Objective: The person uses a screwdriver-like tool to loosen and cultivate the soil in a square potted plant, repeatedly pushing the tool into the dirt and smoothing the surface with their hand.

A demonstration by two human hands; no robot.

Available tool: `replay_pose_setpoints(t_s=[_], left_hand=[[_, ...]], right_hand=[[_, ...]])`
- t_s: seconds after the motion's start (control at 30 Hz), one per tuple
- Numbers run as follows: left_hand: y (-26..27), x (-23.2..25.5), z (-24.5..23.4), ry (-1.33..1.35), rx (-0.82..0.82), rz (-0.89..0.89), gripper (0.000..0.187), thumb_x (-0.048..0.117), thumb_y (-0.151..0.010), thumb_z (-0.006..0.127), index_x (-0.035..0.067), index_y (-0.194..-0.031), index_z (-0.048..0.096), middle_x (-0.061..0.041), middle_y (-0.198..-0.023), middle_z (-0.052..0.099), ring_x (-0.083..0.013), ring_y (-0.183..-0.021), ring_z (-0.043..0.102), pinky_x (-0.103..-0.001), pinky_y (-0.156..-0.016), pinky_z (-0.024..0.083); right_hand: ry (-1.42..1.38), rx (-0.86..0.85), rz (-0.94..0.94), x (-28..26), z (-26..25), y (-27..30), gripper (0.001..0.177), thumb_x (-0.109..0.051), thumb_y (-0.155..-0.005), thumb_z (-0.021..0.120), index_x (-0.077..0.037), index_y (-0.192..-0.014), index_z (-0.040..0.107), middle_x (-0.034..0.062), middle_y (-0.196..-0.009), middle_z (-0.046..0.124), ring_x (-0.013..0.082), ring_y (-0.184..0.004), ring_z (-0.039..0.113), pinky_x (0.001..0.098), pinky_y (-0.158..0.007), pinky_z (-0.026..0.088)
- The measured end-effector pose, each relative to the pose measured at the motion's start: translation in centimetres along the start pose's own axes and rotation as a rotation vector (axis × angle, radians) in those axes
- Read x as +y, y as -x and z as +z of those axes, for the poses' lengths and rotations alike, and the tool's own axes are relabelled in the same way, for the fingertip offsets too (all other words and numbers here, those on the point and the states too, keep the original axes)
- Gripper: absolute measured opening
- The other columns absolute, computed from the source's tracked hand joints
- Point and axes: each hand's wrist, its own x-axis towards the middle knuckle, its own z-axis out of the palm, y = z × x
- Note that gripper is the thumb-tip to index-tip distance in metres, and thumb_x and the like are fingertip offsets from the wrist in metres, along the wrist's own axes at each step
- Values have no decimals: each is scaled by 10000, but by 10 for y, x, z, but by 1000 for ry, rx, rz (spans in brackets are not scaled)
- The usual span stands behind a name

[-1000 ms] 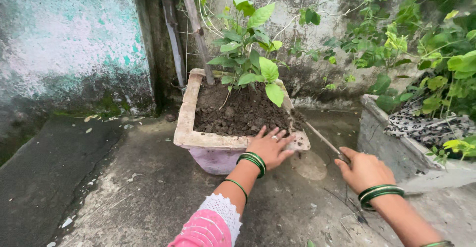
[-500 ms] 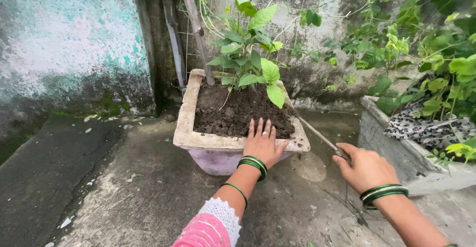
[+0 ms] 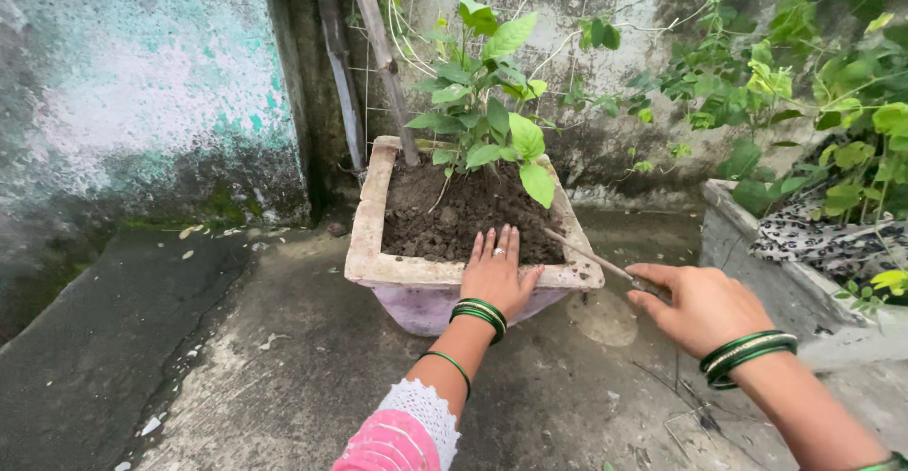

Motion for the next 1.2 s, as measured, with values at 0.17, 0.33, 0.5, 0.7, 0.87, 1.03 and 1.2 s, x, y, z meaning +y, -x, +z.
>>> replay_pose_setpoints(t_s=[0.17,0.33,0.5,0.7,0.87,1.03,1.2], left_hand=[[3,-11,-9,-33,-5,-81,837,589,-1001,355,-40,-1553,321,-203,-1621,329,-376,-1515,256,-488,-1252,89],[6,-16,-25,-95,-57,-173,818,586,-1001,347,-26,-1544,321,-226,-1609,315,-384,-1526,219,-506,-1244,57],[5,-17,-24,-84,-111,-160,785,578,-1008,324,12,-1551,331,-217,-1628,291,-373,-1537,190,-503,-1251,40],[5,-17,-23,-71,-118,-161,774,580,-1009,328,48,-1571,321,-204,-1637,282,-373,-1544,186,-509,-1257,33],[6,-19,-37,66,-32,-93,805,564,-983,356,47,-1593,277,-199,-1606,301,-363,-1500,209,-539,-1217,51],[5,-26,-52,159,223,-132,662,442,-1017,439,18,-1525,419,-201,-1601,387,-339,-1491,334,-525,-1245,154],[0,-58,-84,238,479,-349,498,369,-1048,443,4,-1367,555,-220,-1530,471,-380,-1378,480,-488,-1186,324]], right_hand=[[71,-67,-24,-4,-26,4,496,-505,-854,652,-428,-1343,666,151,-783,780,329,-809,751,446,-799,591],[216,-217,57,9,-58,-3,505,-523,-888,675,-434,-1384,662,94,-837,810,239,-792,766,377,-794,608],[219,-239,68,6,-44,-7,485,-530,-859,685,-451,-1337,681,30,-1008,852,217,-960,827,369,-939,623],[270,-33,-69,-27,-10,9,438,-468,-901,624,-433,-1336,653,58,-1120,771,302,-1073,732,448,-955,595],[198,-27,34,-28,-38,19,453,-516,-919,594,-438,-1364,636,43,-1050,809,308,-1037,754,440,-937,610],[105,-45,-77,-28,-54,21,482,-496,-865,669,-398,-1337,692,127,-762,767,311,-767,739,418,-748,580],[11,-114,-76,-48,-50,22,449,-499,-865,719,-418,-1306,694,235,-604,627,396,-624,642,493,-677,508]])
